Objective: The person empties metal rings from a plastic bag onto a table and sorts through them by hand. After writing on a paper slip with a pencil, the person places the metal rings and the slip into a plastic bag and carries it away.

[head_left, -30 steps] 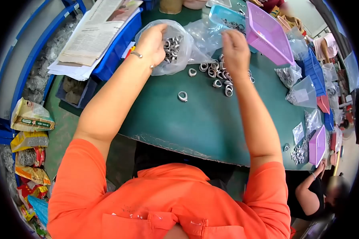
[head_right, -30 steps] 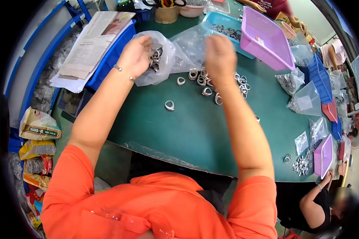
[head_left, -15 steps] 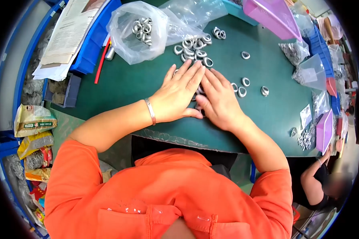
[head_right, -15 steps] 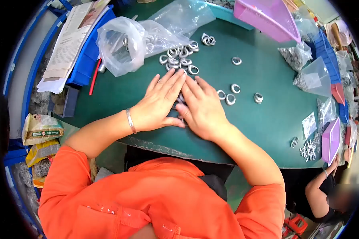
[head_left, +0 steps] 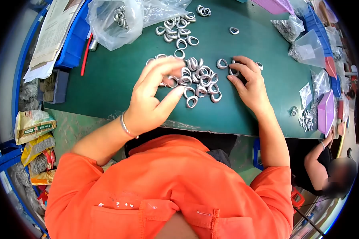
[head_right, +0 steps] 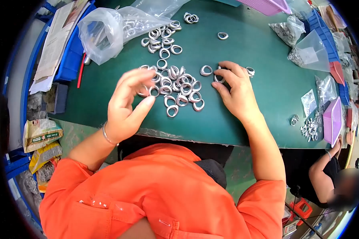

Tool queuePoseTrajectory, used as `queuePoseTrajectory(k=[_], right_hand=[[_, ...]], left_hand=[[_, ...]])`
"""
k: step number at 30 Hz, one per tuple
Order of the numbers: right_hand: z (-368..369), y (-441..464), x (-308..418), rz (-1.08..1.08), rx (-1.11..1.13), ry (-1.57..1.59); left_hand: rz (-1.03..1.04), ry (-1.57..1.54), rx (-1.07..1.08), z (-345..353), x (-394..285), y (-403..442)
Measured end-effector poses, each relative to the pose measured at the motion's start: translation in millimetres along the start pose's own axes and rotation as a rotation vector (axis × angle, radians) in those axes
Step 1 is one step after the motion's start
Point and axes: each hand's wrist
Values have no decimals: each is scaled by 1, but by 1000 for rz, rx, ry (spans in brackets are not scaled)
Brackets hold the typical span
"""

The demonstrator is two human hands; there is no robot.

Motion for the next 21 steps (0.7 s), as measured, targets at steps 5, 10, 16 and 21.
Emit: queuePoseTrajectory(k=[5, 10, 16, 21], right_hand=[[7, -12, 4, 100, -43, 99], [15, -22, 34, -198, 76, 114], [29, -56, 74, -343, 146, 264], [33, -37, 74, -423, -22, 84]], left_hand=[[-973, -989, 447, 5, -21, -30], [-1235, -1154, 937, 40, -1, -68], [-1543, -2050, 378, 75, 34, -107], [-1569, -2178, 454, 71, 33, -104]])
Point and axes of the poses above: each hand's wrist, its own y-axis towards the middle knuckle, its own z-axis out of the palm, x = y × z, and after that the axes turned 3 degrees about -z, right-handed
